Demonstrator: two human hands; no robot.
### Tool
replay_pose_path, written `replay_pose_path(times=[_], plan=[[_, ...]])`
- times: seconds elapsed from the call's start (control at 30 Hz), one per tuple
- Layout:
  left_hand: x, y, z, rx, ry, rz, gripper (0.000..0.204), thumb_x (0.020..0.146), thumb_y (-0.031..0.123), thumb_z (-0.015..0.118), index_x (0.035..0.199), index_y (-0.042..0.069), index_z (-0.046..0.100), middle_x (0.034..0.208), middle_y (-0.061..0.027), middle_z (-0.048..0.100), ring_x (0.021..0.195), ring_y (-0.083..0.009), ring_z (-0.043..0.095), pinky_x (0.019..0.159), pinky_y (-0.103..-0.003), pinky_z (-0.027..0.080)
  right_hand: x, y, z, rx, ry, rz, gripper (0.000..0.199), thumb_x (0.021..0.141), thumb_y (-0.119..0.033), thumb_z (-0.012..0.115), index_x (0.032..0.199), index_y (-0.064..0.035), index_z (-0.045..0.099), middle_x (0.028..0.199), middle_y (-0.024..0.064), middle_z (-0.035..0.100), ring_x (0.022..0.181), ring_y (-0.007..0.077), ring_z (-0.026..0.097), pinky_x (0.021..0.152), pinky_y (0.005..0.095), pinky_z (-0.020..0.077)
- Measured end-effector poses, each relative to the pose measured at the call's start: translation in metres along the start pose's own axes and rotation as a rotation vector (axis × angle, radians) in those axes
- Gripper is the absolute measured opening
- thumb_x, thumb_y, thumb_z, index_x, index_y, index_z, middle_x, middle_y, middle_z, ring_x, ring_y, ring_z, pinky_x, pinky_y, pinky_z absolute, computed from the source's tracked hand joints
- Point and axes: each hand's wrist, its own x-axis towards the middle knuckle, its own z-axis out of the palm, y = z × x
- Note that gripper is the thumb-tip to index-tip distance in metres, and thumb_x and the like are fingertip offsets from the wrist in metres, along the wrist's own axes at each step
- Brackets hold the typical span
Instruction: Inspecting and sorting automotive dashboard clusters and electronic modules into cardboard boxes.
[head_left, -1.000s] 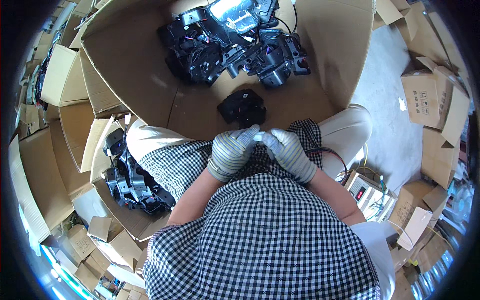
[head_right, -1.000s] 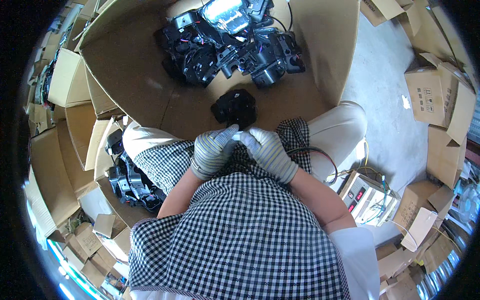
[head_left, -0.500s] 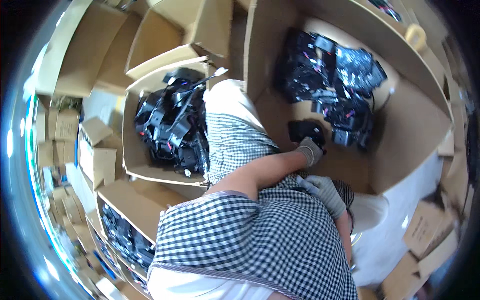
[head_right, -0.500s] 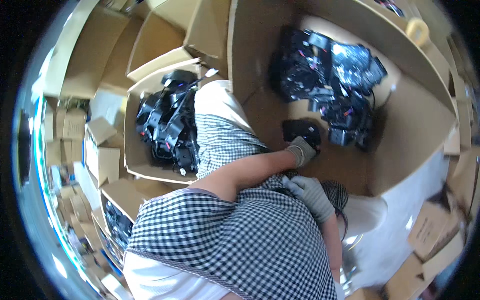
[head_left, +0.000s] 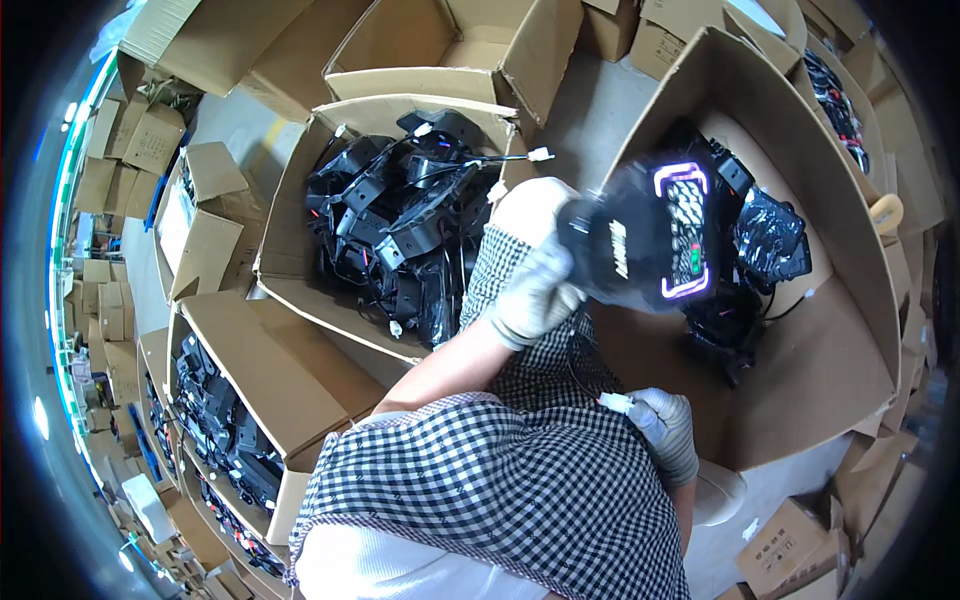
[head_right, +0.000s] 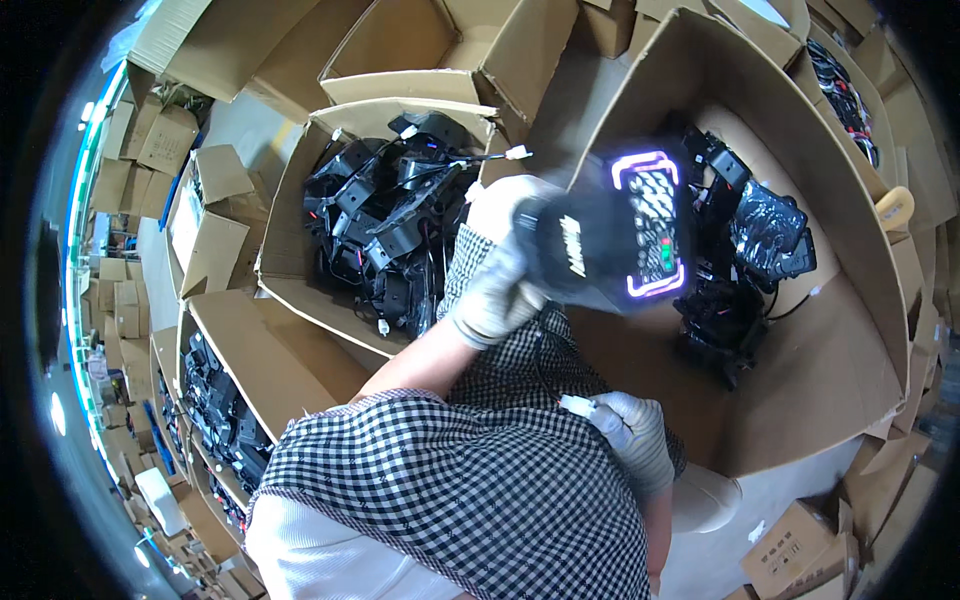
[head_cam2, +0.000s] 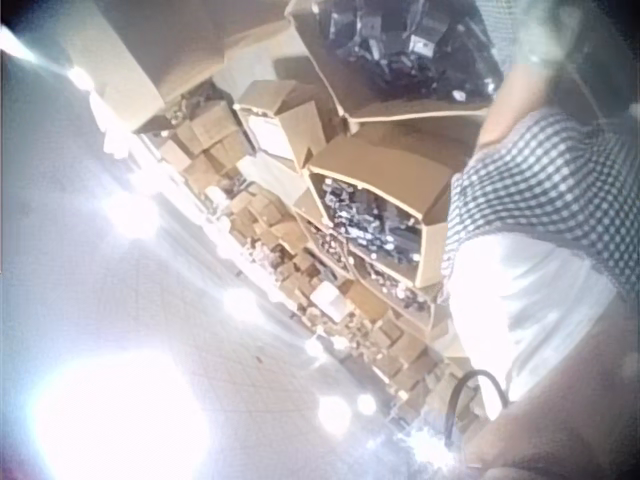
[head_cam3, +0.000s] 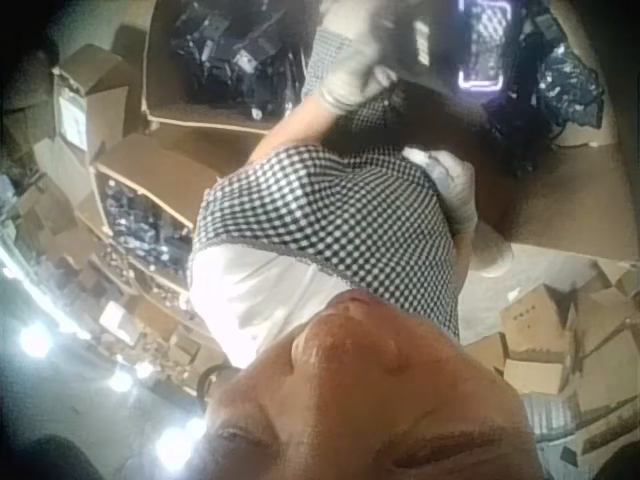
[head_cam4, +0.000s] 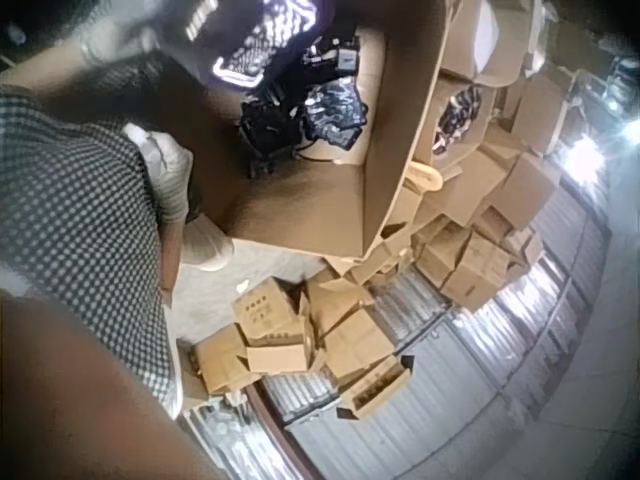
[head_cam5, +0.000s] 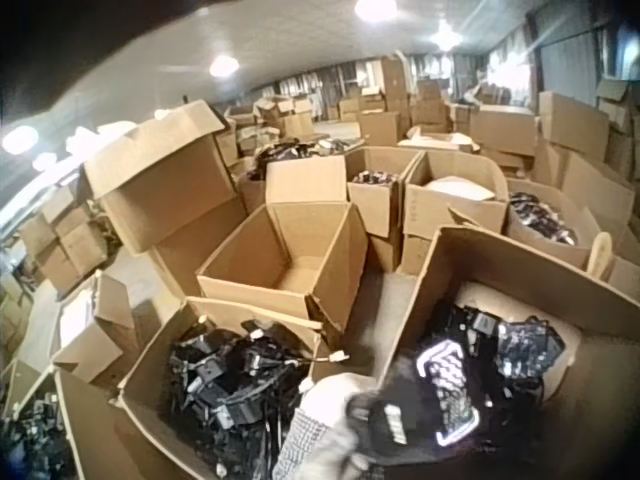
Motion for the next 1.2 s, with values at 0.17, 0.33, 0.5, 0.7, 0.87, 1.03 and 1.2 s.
replay_pose_path(times=[0.17, 0.33, 0.5, 0.7, 0.87, 1.03, 1.2], plan=[[-0.007, 0.07, -0.043, -0.079, 0.358, 0.436, 0.066, 0.082, 0.032, 0.07, 0.137, 0.01, 0.043, 0.139, -0.0046, 0.047, 0.126, -0.0248, 0.044, 0.111, -0.047, 0.029, 0.058, -0.031, 0.026, 0.159, -0.09, -0.056, 0.022, 0.092, -0.017, 0.056, 0.087, 0.0032, 0.064, 0.054, 0.0047, 0.055, 0.046, 0.0093, 0.051, 0.045, 0.0261, 0.0401], [-0.024, 0.104, -0.077, 0.016, 0.41, 0.642, 0.06, 0.08, 0.024, 0.073, 0.133, 0.015, 0.047, 0.133, -0.0032, 0.053, 0.123, -0.0254, 0.048, 0.109, -0.054, 0.031, 0.104, -0.037, 0.065, 0.087, -0.163, -0.135, 0.031, 0.094, -0.032, 0.057, 0.096, -0.0041, 0.07, 0.054, 0.0031, 0.054, 0.047, 0.0084, 0.051, 0.048, 0.0264, 0.041], [-0.053, 0.115, -0.097, -0.009, 0.51, 0.688, 0.059, 0.079, 0.022, 0.073, 0.132, 0.013, 0.048, 0.131, -0.0047, 0.054, 0.121, -0.026, 0.049, 0.107, -0.054, 0.035, 0.112, -0.038, 0.086, -0.092, -0.228, -0.142, 0.021, 0.094, -0.028, 0.056, 0.104, -0.0168, 0.071, 0.063, 0.0148, 0.057, 0.049, 0.0256, 0.052, 0.051, 0.0355, 0.0443], [-0.044, 0.113, -0.107, 0.004, 0.52, 0.657, 0.059, 0.08, 0.02, 0.074, 0.132, 0.011, 0.047, 0.131, -0.0057, 0.053, 0.12, -0.0267, 0.049, 0.103, -0.052, 0.04, 0.115, -0.034, 0.088, -0.073, -0.224, -0.14, 0.025, 0.097, -0.025, 0.053, 0.112, -0.0144, 0.069, 0.055, 0.0043, 0.053, 0.048, 0.0068, 0.045, 0.049, 0.0275, 0.0419], [-0.048, 0.11, -0.12, -0.07, 0.56, 0.599, 0.059, 0.079, 0.018, 0.072, 0.132, 0.006, 0.048, 0.133, -0.0112, 0.053, 0.123, -0.0329, 0.048, 0.107, -0.059, 0.032, 0.116, -0.019, 0.086, -0.076, -0.177, -0.161, 0.035, 0.093, -0.04, 0.051, 0.092, -0.0095, 0.068, 0.075, 0.0195, 0.063, 0.068, 0.0381, 0.062, 0.065, 0.0458, 0.0483], [-0.041, 0.15, -0.131, -0.017, 0.461, 0.594, 0.05, 0.086, 0.017, 0.06, 0.131, -0.001, 0.047, 0.135, -0.0156, 0.05, 0.126, -0.0327, 0.045, 0.11, -0.053, 0.03, 0.105, -0.029, 0.076, -0.214, -0.272, -0.209, 0.038, 0.093, -0.043, 0.047, 0.092, -0.0106, 0.066, 0.067, 0.0169, 0.061, 0.059, 0.0367, 0.059, 0.06, 0.0485, 0.0456], [-0.006, 0.22, -0.18, 0.862, 0.673, 0.475, 0.048, 0.089, 0.017, 0.051, 0.133, 0.001, 0.046, 0.134, -0.0147, 0.05, 0.125, -0.0271, 0.046, 0.107, -0.045, 0.034, 0.07, -0.001, 0.06, -0.145, -0.229, -0.296, 0.037, 0.093, -0.044, 0.05, 0.085, -0.0116, 0.067, 0.063, 0.0131, 0.061, 0.055, 0.0296, 0.06, 0.055, 0.0426, 0.0465]])
